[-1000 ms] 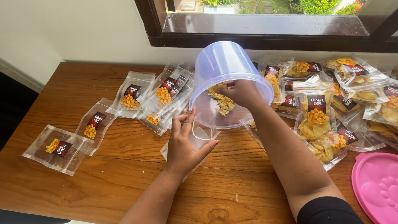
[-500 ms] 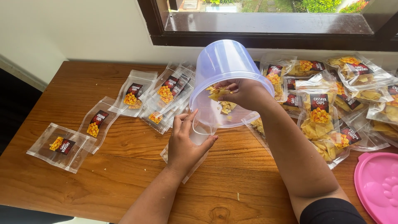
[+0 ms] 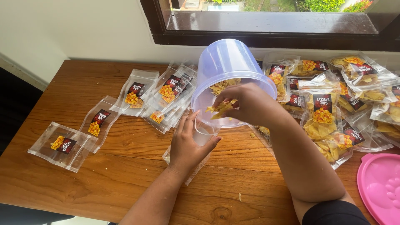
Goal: Packaging cassava chips into small plastic bags using a measuring cup to transfer them from a larger container.
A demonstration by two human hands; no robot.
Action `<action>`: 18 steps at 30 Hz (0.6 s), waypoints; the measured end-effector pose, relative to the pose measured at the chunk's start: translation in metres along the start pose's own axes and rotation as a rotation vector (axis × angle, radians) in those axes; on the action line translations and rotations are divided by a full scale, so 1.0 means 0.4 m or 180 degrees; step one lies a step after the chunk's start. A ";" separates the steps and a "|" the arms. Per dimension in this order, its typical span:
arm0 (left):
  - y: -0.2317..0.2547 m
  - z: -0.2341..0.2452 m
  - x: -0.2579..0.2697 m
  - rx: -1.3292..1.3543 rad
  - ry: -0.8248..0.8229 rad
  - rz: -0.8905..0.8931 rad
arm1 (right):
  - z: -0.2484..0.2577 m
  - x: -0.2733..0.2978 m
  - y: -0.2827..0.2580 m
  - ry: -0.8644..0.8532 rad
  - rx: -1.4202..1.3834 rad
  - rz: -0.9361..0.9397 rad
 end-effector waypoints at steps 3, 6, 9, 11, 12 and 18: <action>-0.008 -0.010 0.001 -0.0105 0.0036 -0.0055 | -0.025 0.009 -0.013 -0.0084 0.0571 0.0406; -0.002 -0.006 0.000 -0.0271 0.0069 -0.0113 | -0.049 0.017 -0.012 -0.0146 0.1182 0.0713; -0.002 -0.009 0.001 -0.0377 0.0031 -0.0140 | -0.070 0.017 -0.005 -0.0222 0.1521 0.0912; -0.002 -0.011 0.000 -0.0406 -0.0002 -0.0145 | -0.078 0.019 -0.010 -0.0255 0.1577 0.0987; -0.001 -0.014 -0.003 -0.0339 -0.0083 -0.0126 | -0.084 0.022 -0.015 -0.0408 0.1317 0.0965; 0.006 -0.010 -0.003 -0.0090 -0.0087 -0.0267 | -0.082 0.022 -0.031 -0.0622 0.0253 0.0836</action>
Point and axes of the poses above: each hand's wrist, its own x-axis away from the middle knuckle, its own z-axis out of the back of the hand, y = z × x, the point moved 6 cm from there along -x, towards the middle knuckle, and after that the axes turned 15 degrees about -x, right-handed, at the moved point
